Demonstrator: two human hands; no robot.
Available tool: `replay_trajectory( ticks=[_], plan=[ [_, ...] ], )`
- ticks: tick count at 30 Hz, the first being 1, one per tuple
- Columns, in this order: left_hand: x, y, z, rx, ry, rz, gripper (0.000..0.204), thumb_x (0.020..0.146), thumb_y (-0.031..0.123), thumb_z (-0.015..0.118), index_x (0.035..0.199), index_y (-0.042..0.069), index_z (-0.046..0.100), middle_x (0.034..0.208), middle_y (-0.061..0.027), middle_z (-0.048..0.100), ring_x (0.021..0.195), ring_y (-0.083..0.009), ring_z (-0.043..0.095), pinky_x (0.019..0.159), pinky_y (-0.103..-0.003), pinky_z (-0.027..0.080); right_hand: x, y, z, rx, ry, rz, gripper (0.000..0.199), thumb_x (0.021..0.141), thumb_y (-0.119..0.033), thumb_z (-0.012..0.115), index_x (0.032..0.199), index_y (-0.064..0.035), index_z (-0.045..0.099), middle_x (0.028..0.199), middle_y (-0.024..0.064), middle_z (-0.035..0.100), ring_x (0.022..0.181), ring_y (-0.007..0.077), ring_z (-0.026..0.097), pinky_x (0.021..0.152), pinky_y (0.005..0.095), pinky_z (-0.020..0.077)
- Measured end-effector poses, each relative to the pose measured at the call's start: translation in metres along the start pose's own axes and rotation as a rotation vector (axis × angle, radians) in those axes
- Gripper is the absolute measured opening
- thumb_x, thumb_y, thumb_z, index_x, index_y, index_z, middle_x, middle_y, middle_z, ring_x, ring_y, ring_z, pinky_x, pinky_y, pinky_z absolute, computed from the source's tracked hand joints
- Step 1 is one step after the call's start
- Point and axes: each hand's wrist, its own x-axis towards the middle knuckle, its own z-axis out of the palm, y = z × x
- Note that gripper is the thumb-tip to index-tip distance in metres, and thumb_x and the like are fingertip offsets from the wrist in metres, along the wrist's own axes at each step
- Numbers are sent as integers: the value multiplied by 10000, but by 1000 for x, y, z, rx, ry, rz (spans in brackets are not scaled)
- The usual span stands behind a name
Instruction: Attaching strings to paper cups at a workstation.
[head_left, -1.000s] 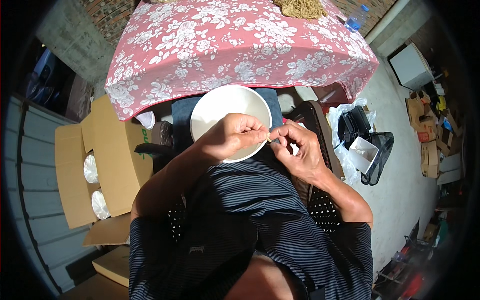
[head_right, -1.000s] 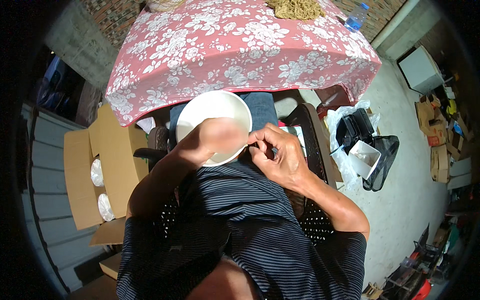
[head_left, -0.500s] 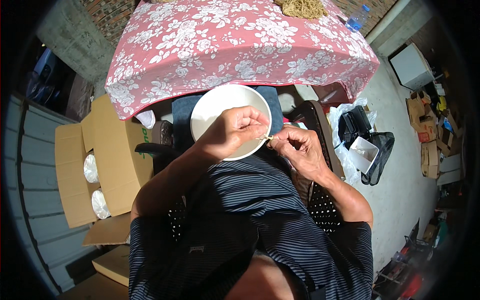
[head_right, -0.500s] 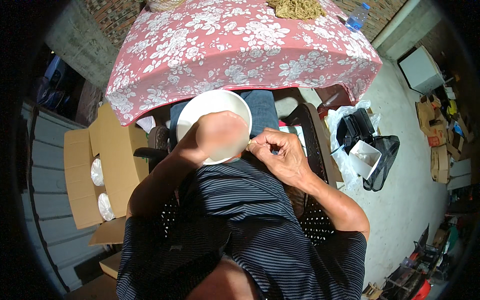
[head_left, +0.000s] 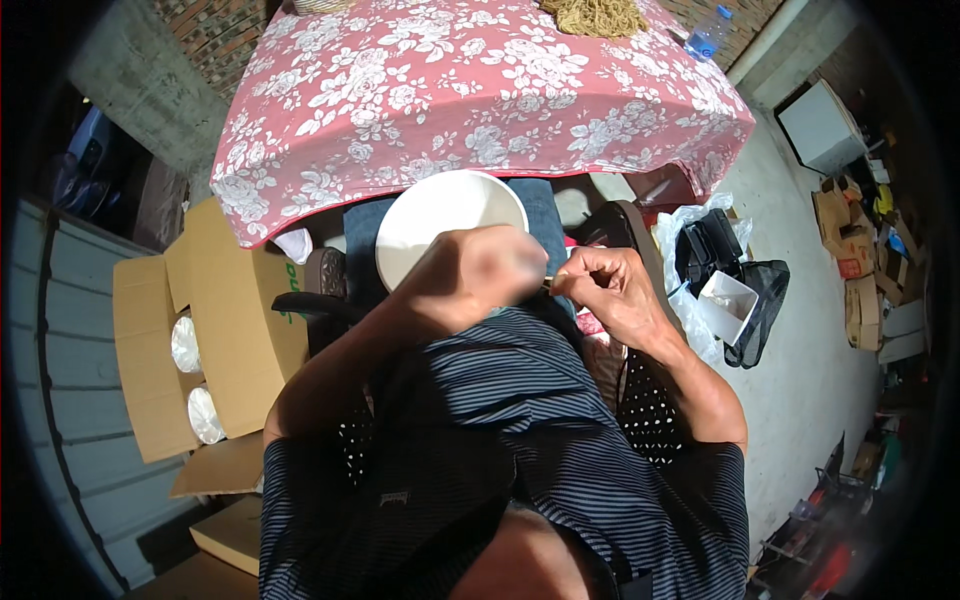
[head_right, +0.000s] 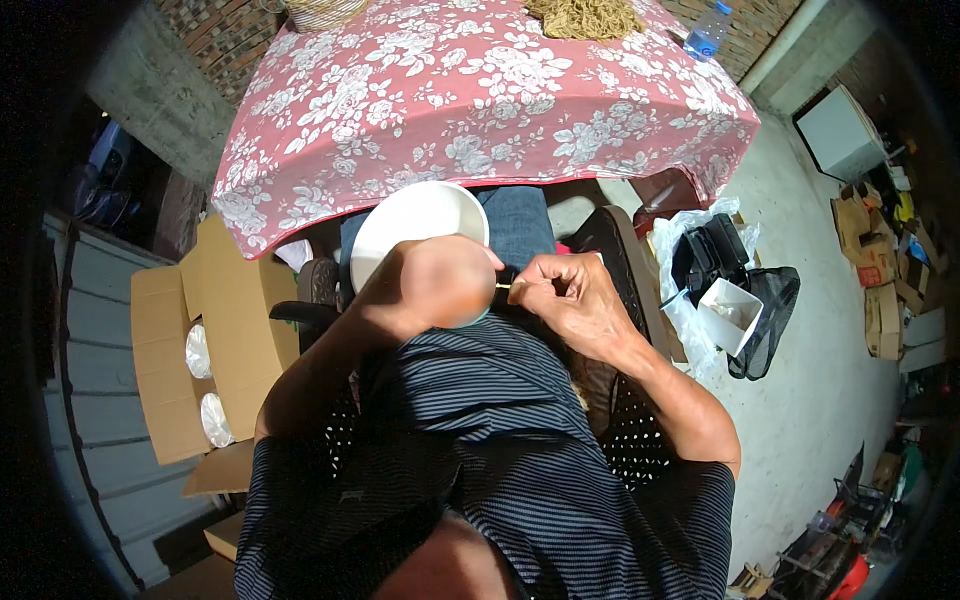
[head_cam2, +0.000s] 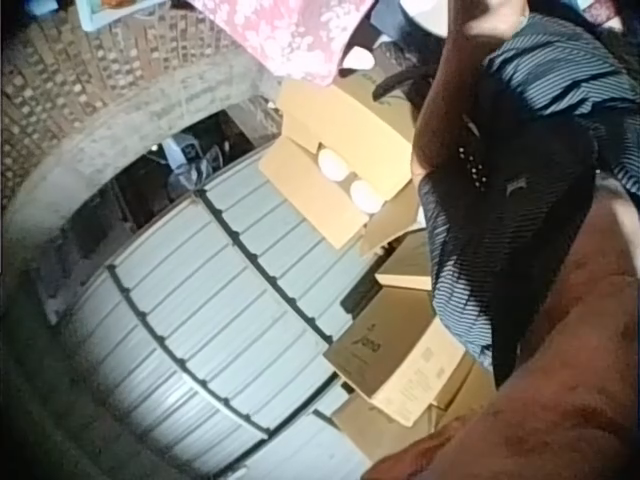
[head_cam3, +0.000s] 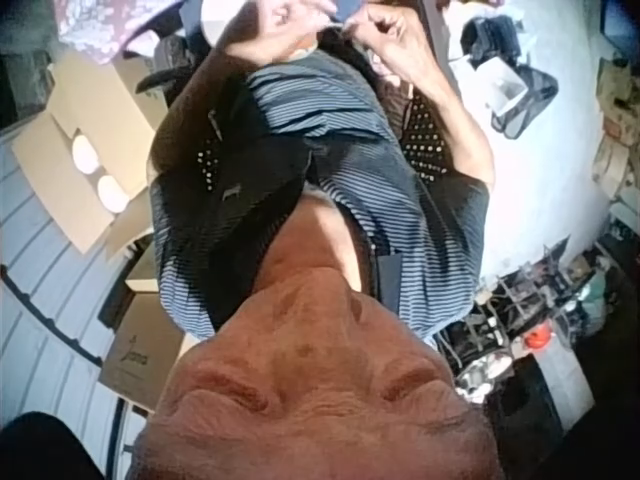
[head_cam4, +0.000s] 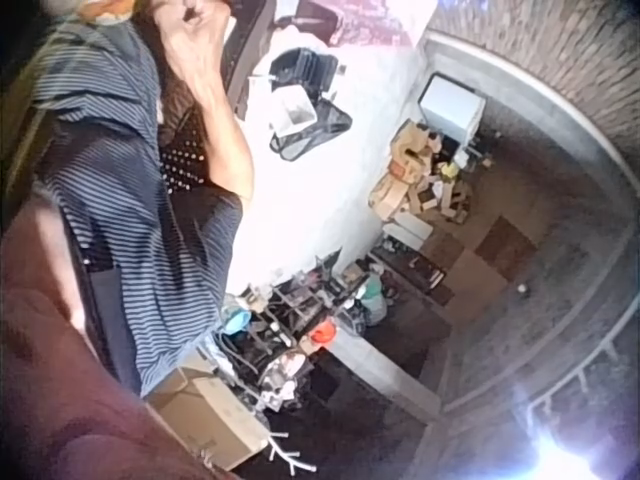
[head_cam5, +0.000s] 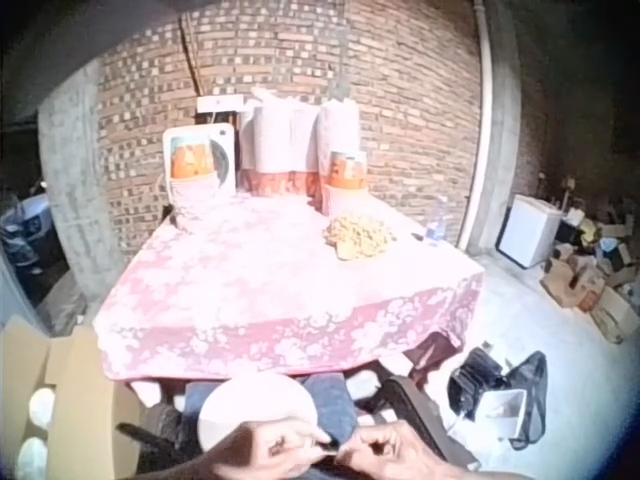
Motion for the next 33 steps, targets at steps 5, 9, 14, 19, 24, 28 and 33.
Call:
replay_trajectory(
  ticks=[5,9,14,19,24,28,33],
  plan=[
    [-4,-11,15,398,184,568,155,857,105,808,999,52,779,819,-92,694,698,-216,674,634,-334,525,-12,-23,-3,12,-100,101,151,948,-61,637,850,41,691,721,-41,606,691,14,506,604,227,423],
    [-6,-6,16,431,165,527,94,852,78,794,935,49,761,876,-91,698,785,-255,697,664,-354,542,-18,-26,-4,61,-116,40,135,974,-86,674,908,32,684,725,-38,573,654,20,461,559,256,381],
    [-7,-2,18,543,216,624,99,826,42,794,890,36,719,1039,-90,654,952,-275,662,733,-378,553,-20,-40,-14,-330,-124,-21,143,984,-116,704,959,23,688,710,29,587,650,52,506,583,260,426],
    [-6,-9,15,502,230,689,105,828,4,766,914,-5,707,1072,-118,670,886,-288,706,733,-383,578,-30,-58,-51,-144,-304,-6,125,995,-88,689,946,26,707,809,32,720,724,66,625,644,254,493],
    [-4,-14,17,539,162,718,115,843,-21,739,949,-7,697,995,-136,695,824,-294,722,699,-385,586,-38,-53,-72,79,-301,-97,175,953,-113,735,902,51,703,780,60,713,647,80,609,576,242,463],
    [-2,-15,12,582,179,729,219,850,-12,740,1051,11,656,863,-125,717,789,-302,734,676,-384,587,-36,-40,-73,304,-202,-130,211,936,-134,745,869,56,683,753,91,686,525,76,516,461,249,368],
    [0,-13,7,644,26,793,280,846,0,743,1105,42,647,794,-130,702,726,-286,709,623,-405,541,-15,-24,-82,432,41,-122,266,994,-228,683,885,3,610,668,-2,518,489,54,360,439,244,309]
  ],
)
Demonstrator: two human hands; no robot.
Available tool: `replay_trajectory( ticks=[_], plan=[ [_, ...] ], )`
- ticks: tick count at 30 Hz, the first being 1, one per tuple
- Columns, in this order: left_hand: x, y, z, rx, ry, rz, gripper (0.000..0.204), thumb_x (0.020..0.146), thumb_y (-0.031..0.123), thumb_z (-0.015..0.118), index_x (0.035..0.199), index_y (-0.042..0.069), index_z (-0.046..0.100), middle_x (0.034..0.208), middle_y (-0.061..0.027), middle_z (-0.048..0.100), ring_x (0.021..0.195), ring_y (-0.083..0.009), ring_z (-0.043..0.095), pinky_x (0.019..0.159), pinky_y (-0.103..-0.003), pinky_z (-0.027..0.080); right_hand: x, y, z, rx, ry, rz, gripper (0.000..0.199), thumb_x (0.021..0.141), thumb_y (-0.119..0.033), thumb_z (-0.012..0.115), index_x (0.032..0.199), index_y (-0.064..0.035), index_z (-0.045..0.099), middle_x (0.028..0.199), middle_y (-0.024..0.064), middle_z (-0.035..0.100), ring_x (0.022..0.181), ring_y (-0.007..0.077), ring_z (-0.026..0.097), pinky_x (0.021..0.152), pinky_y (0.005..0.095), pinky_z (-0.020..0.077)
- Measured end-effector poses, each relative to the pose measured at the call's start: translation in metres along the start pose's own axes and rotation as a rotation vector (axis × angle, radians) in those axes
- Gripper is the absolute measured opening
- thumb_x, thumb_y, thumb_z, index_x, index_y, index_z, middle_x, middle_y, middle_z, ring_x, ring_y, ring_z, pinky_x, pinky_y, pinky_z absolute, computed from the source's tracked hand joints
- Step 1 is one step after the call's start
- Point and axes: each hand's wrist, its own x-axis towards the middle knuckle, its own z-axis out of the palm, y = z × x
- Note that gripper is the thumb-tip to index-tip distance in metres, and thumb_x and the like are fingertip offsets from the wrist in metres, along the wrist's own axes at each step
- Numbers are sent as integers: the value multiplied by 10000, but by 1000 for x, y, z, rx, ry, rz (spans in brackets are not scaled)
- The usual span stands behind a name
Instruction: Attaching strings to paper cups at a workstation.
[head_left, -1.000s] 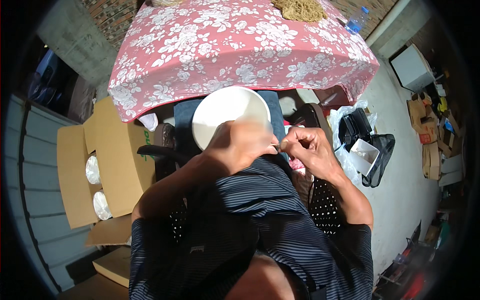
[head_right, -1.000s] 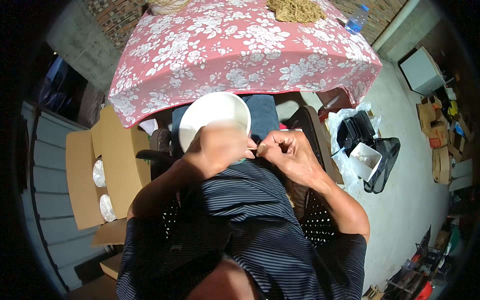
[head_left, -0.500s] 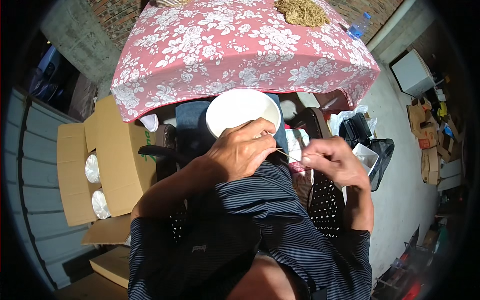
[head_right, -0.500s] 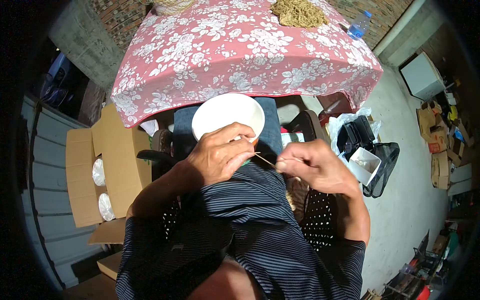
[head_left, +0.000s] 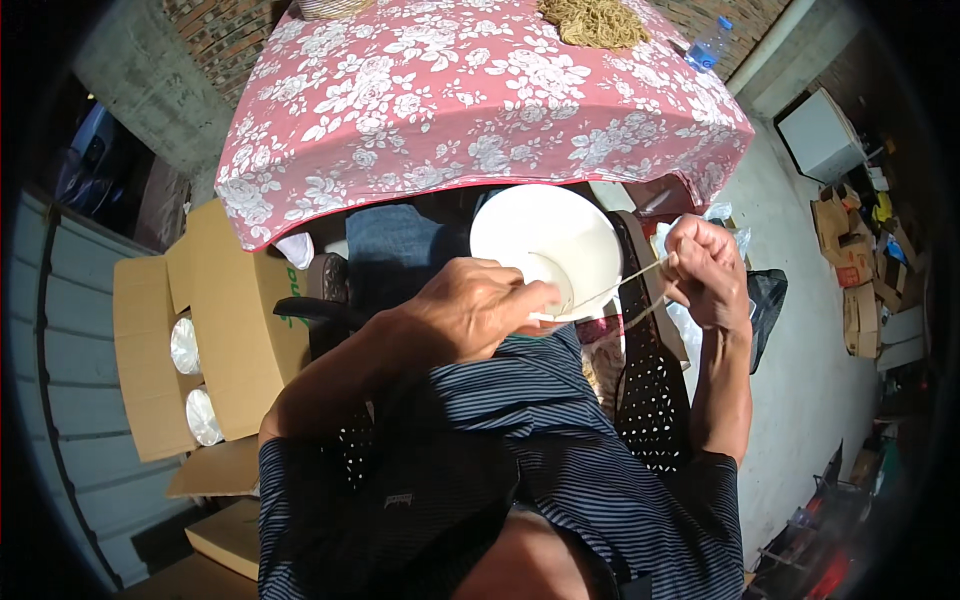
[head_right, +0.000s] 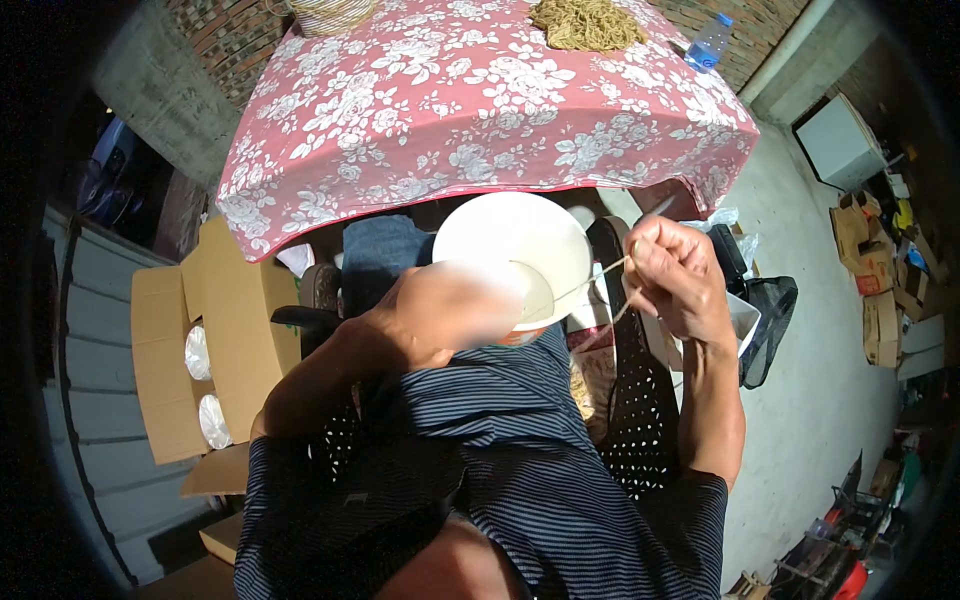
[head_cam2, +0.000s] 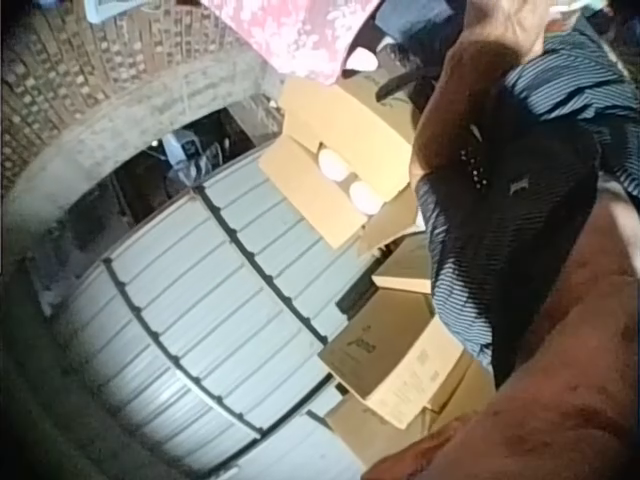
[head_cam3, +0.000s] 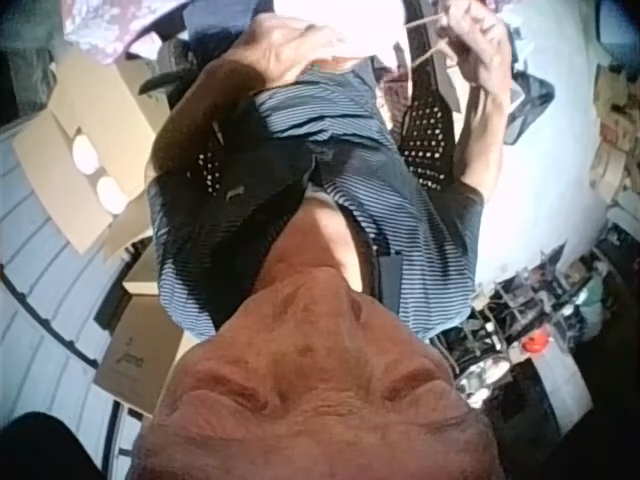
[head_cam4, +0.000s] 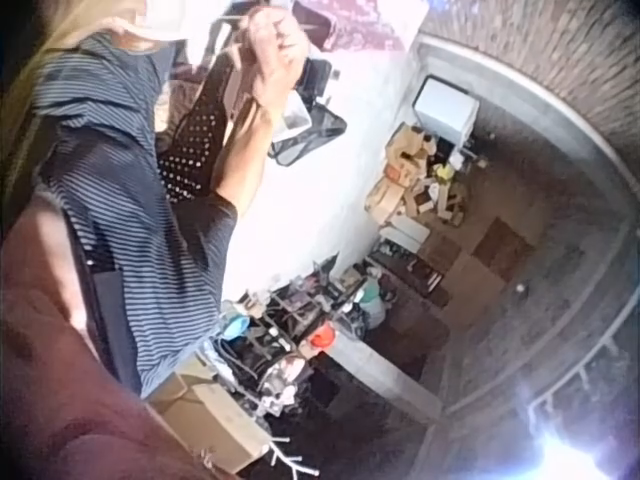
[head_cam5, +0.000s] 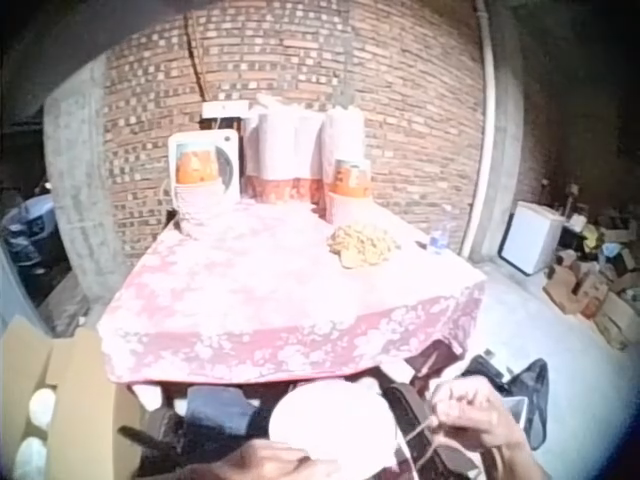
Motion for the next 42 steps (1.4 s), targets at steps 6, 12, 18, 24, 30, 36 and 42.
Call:
replay_trajectory(
  ticks=[6,12,18,24,30,36,42],
  plan=[
    [12,-21,-62,66,-254,119,126,756,7,699,877,40,706,985,-79,727,1044,-310,654,1022,-498,484,6,5,4,-575,-36,-12,132,1008,-128,676,1023,1,702,840,-12,660,668,45,517,605,227,424],
    [-41,-50,-98,-170,-245,-197,48,852,46,676,815,34,705,1361,-158,676,1392,-393,537,1146,-510,450,8,36,43,-873,-382,12,494,844,-173,848,1298,-56,691,649,70,578,569,109,493,548,331,430],
    [-59,-58,-114,-452,-102,-466,302,950,18,592,1250,28,630,1286,-190,696,1247,-345,636,1011,-441,526,38,58,91,-1113,-292,-420,141,908,-123,753,1014,-33,727,779,182,706,646,347,697,592,396,548],
    [-24,-38,-70,-307,65,-857,316,914,173,712,1151,-34,687,989,-153,755,977,-195,720,838,-328,559,54,98,188,-1384,-302,-556,124,816,-151,740,794,-60,658,674,129,680,554,288,680,474,421,497],
    [-38,-54,-67,-344,-171,-864,312,865,123,709,1131,-39,723,911,-171,762,872,-202,732,801,-338,558,55,130,204,-1268,-260,-658,129,859,-153,733,844,-32,691,641,142,645,558,310,667,484,424,507],
    [-46,-49,-90,-19,-139,-703,282,868,81,600,1087,-51,717,893,-211,728,844,-301,715,796,-390,546,34,86,200,-996,-534,-565,341,913,-59,678,1218,54,575,750,182,672,668,360,690,554,440,539],
    [-63,-72,-96,-416,-192,-574,379,904,86,621,1258,-35,676,1045,-164,740,987,-209,687,899,-352,529,20,35,152,-584,-637,-149,152,1020,-27,599,1132,-8,700,851,117,723,634,178,673,593,303,557]
  ],
)
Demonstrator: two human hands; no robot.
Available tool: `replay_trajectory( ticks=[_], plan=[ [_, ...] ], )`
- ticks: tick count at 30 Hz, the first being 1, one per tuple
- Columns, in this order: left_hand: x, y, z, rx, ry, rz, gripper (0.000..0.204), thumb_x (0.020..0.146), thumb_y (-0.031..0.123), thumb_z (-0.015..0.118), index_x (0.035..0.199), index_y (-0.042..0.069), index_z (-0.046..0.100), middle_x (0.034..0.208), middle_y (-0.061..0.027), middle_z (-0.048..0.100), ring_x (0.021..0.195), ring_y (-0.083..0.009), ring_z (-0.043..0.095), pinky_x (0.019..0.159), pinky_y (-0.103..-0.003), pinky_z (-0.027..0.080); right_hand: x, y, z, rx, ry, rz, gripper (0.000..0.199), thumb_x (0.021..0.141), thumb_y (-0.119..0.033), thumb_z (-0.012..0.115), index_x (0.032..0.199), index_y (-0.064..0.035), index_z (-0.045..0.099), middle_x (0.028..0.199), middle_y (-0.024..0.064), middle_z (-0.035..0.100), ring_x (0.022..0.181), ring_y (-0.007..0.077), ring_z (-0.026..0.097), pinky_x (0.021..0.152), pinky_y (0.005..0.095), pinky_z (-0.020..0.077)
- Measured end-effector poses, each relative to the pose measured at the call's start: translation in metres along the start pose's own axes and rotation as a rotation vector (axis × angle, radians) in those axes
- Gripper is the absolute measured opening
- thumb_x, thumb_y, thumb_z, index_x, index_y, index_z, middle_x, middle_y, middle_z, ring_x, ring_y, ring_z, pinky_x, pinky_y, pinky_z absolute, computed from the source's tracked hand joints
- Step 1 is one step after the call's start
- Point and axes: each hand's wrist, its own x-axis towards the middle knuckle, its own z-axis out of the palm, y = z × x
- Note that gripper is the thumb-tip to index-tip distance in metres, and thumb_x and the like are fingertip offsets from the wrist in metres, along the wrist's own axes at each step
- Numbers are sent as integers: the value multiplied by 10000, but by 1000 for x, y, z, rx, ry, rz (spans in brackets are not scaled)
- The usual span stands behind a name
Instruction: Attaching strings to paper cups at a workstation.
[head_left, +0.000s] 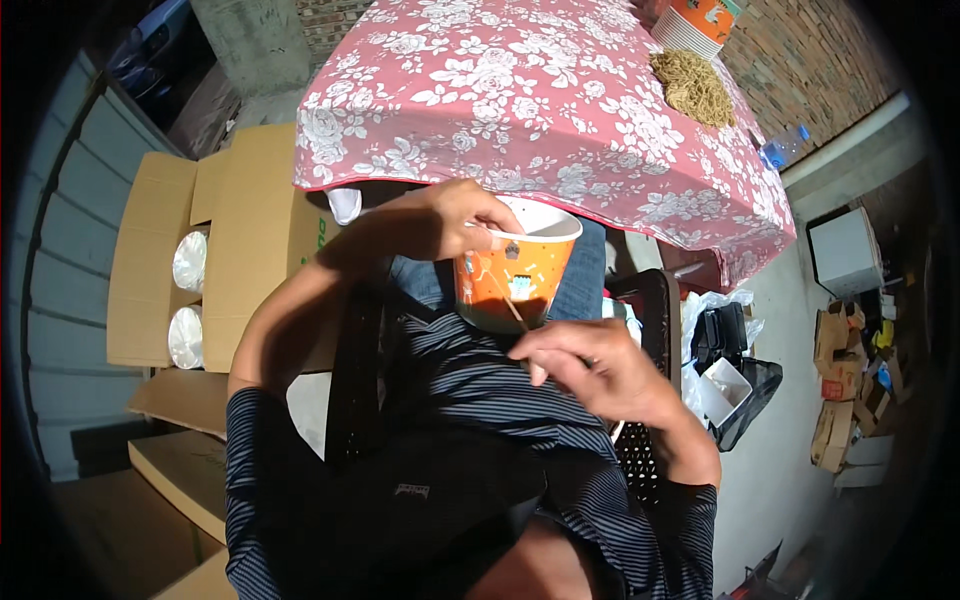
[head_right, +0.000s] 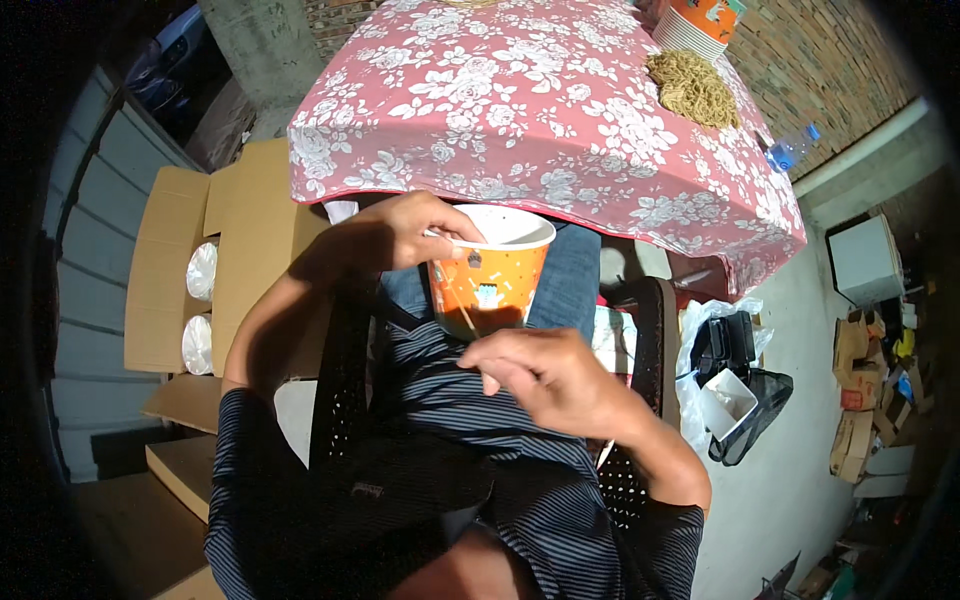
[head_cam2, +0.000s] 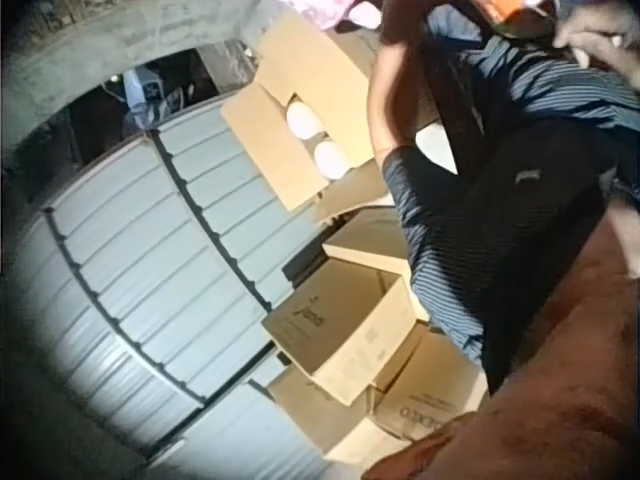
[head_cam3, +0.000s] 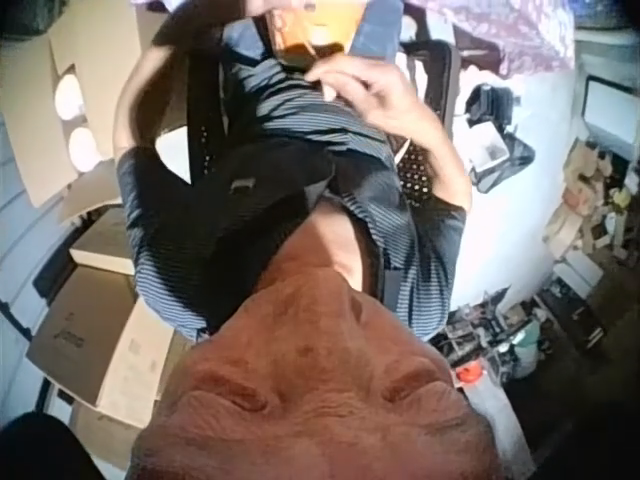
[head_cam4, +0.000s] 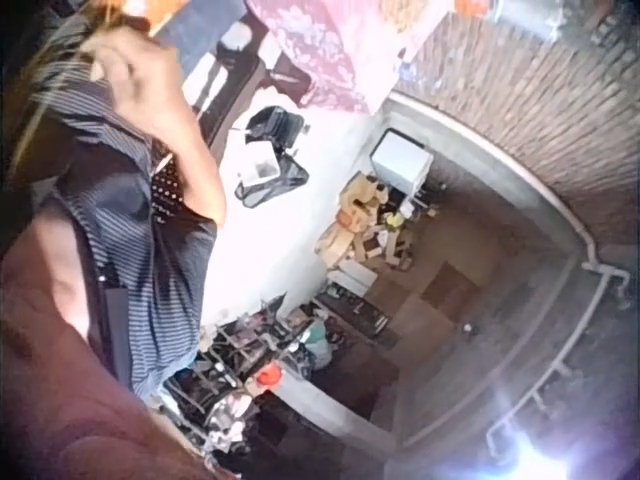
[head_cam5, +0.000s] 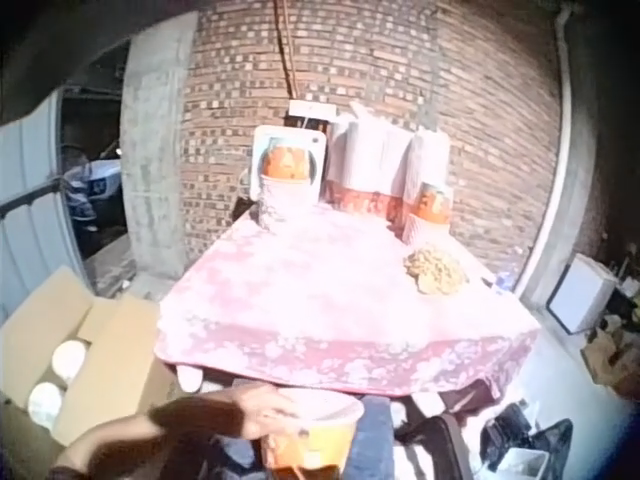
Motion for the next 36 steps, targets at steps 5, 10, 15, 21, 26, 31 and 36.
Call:
replay_trajectory(
  ticks=[5,10,15,21,26,31,36],
  plan=[
    [22,-17,27,-80,136,98,316,1037,117,607,1332,2,605,1039,-120,704,941,-147,641,855,-304,516,-1,2,-55,462,238,169,191,1029,-71,616,1110,67,719,939,160,770,506,115,626,470,244,512],
    [39,-25,51,-101,355,192,235,1049,115,540,1238,-4,613,1009,-161,715,950,-209,698,851,-343,531,12,42,-73,751,529,128,310,1009,-89,624,1279,60,658,1177,208,742,543,114,614,511,221,497],
    [39,-28,56,-101,399,236,268,953,119,711,1172,6,606,1045,-130,711,957,-223,712,868,-352,550,10,70,-84,670,615,128,456,977,-12,583,1421,81,539,1389,264,624,678,146,720,549,224,547],
    [43,-29,60,129,464,239,345,867,140,778,1165,32,640,1058,-137,712,985,-319,714,866,-408,557,16,80,-84,215,880,203,314,984,-78,707,1264,62,688,1132,148,771,675,115,719,558,205,524],
    [44,-32,56,235,416,238,241,918,155,729,1096,-4,704,1009,-148,723,927,-286,712,840,-391,548,16,88,-83,135,916,174,258,1001,-119,702,1197,47,725,1003,114,786,634,100,684,549,217,520],
    [39,-30,35,-133,325,64,247,969,179,673,1065,-47,707,925,-139,737,867,-157,675,806,-336,522,14,92,-93,343,914,36,181,1021,-150,678,1064,16,735,1053,101,756,747,60,624,641,222,515],
    [38,-13,13,-149,172,13,273,978,224,672,1039,-39,707,888,-108,732,835,-134,648,773,-328,511,35,78,-93,501,846,-127,185,1064,-168,581,1102,-2,653,1164,141,713,1148,263,679,1136,446,449]
  ],
)
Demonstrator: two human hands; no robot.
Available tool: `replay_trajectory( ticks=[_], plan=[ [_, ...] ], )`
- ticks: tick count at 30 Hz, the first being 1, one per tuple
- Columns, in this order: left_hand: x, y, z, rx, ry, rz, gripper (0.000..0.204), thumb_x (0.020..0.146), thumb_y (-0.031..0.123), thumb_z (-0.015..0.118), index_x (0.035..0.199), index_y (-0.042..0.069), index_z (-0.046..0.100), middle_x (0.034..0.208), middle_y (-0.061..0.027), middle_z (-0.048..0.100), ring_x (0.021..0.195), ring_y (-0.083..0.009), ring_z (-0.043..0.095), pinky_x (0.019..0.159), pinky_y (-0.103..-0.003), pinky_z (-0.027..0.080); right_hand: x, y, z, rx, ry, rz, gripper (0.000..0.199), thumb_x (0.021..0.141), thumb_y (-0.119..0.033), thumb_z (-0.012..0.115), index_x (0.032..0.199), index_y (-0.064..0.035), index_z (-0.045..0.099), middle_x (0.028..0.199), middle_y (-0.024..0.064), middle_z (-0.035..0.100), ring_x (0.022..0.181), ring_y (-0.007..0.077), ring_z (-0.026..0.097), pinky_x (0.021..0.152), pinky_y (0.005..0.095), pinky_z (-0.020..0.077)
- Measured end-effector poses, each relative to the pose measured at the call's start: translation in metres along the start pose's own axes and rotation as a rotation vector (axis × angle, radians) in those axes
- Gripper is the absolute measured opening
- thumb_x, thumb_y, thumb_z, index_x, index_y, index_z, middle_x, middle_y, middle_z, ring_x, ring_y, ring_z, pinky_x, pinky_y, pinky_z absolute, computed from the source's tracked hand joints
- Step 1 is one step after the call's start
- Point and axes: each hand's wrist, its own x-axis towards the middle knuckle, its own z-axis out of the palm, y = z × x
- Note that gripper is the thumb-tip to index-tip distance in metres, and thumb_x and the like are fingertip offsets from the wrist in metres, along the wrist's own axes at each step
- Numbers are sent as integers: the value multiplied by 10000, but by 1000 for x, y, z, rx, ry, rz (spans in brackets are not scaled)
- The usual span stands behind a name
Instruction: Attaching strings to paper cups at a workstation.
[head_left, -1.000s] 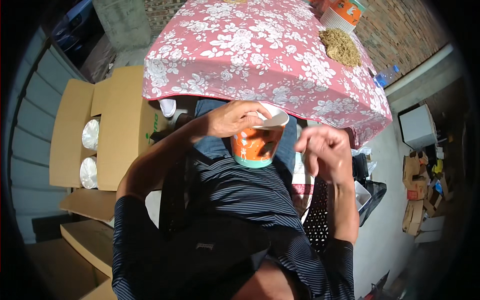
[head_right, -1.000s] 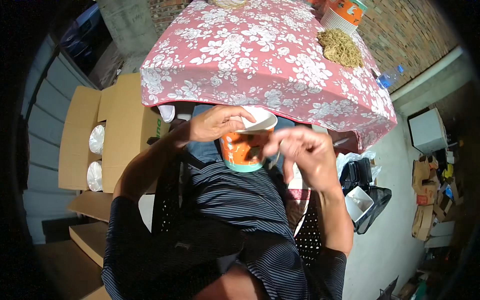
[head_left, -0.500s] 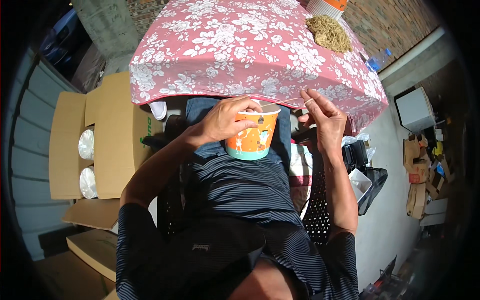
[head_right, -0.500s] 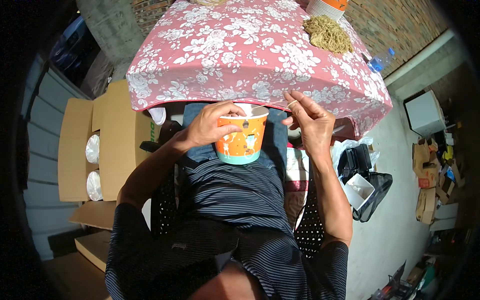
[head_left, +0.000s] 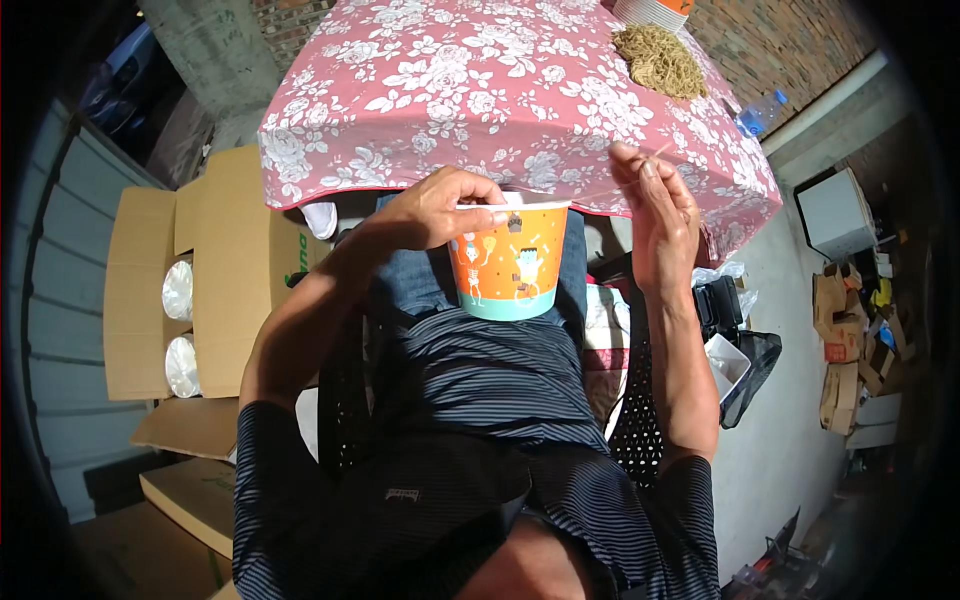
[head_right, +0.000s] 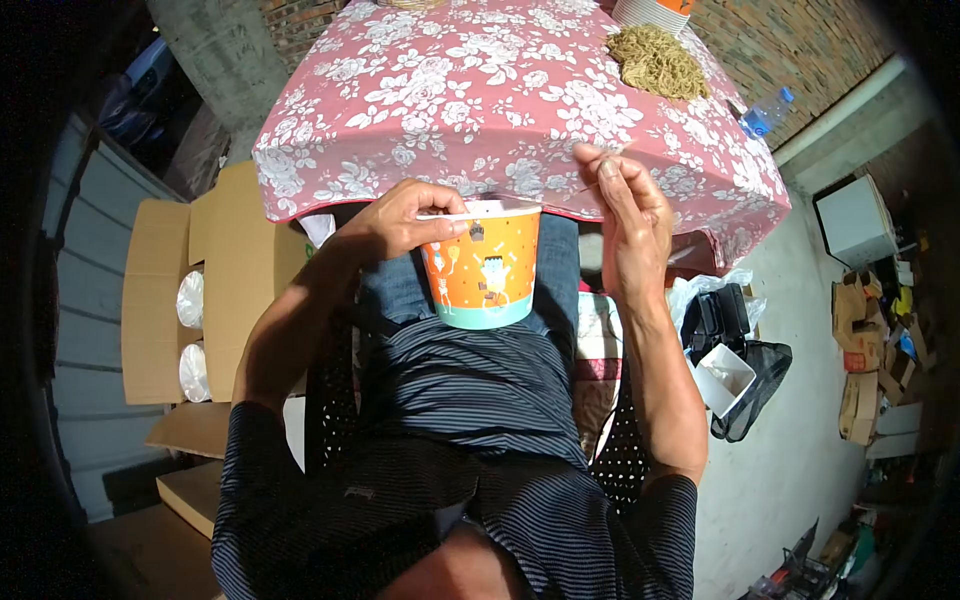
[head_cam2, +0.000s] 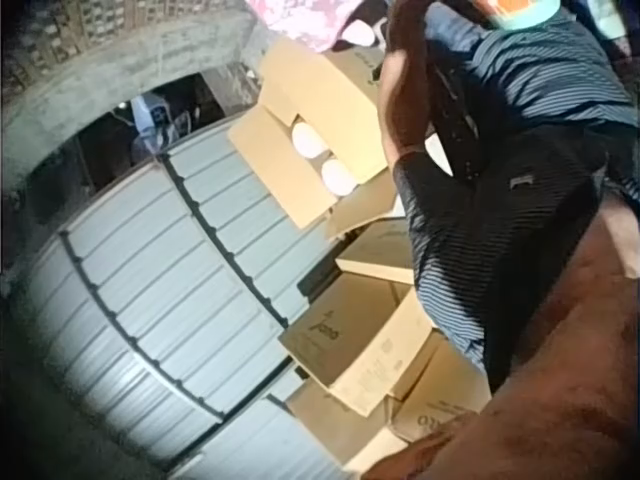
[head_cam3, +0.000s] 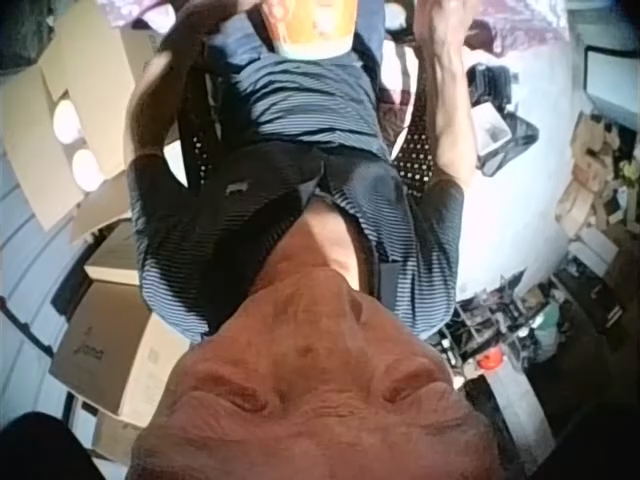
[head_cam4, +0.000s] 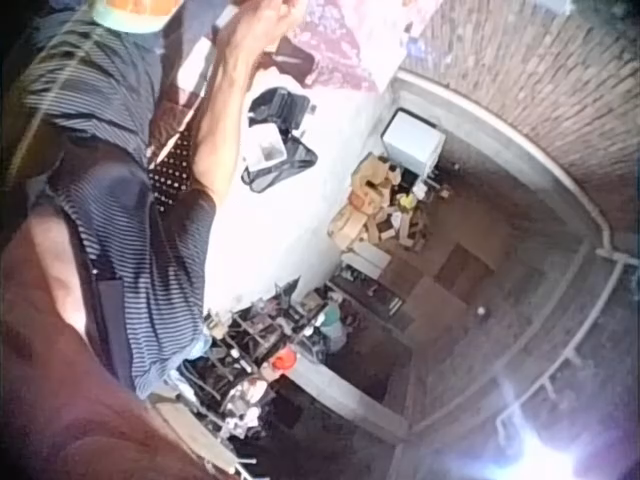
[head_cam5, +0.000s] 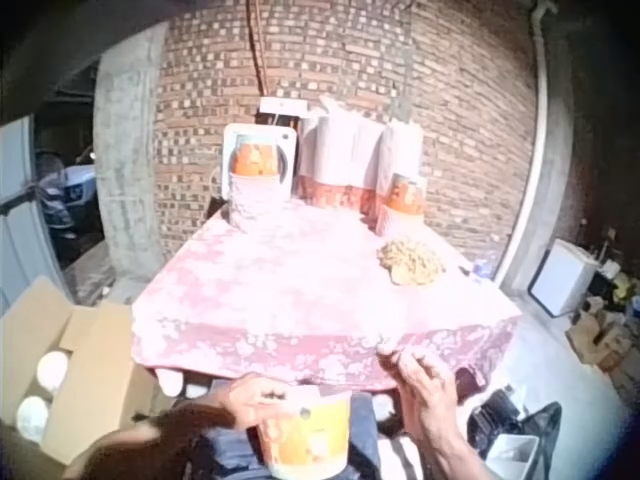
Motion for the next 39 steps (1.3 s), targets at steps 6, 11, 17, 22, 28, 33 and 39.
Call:
replay_trajectory(
  ticks=[6,11,17,22,28,33,39],
  plan=[
    [2,-9,7,20,16,8,241,971,195,669,1027,-37,698,897,-121,725,842,-150,656,772,-336,513,21,18,8,97,-75,101,179,1074,-193,575,1065,-22,627,1057,145,743,997,224,721,987,402,552],
    [-4,-19,27,289,227,202,168,926,135,693,989,-21,702,1141,-176,652,1108,-350,633,951,-423,499,4,68,32,-566,-259,129,196,1067,-154,554,982,-3,644,813,75,711,732,149,657,693,332,533],
    [-23,-5,57,630,473,200,133,889,117,724,942,-5,722,1135,-145,636,1109,-359,597,908,-447,493,-17,89,29,-492,-122,109,189,1064,-167,574,1013,-1,649,704,10,606,638,67,539,582,262,448],
    [-27,-4,58,456,176,248,150,894,42,627,1030,-3,674,896,-171,642,923,-374,633,841,-459,489,-17,88,17,-359,-53,164,197,1078,-179,565,996,-12,629,695,-29,549,612,43,466,545,230,376],
    [-28,-2,57,452,168,225,193,870,22,613,1056,5,663,902,-188,671,905,-381,663,827,-457,504,-22,88,11,-379,-51,138,191,1075,-176,574,999,-9,629,702,-29,545,619,45,479,558,235,392],
    [-24,4,58,415,221,22,207,843,40,611,1041,12,663,849,-212,681,818,-388,688,727,-457,529,-25,93,16,-390,-64,91,184,1072,-166,577,1001,-6,632,707,-28,544,632,48,495,571,238,410],
    [-17,3,48,384,158,28,162,830,76,628,971,7,672,835,-207,691,825,-382,693,758,-455,532,-25,91,17,-449,-88,111,189,1071,-180,584,1004,-13,643,698,-30,538,633,46,483,570,235,402]
  ],
)
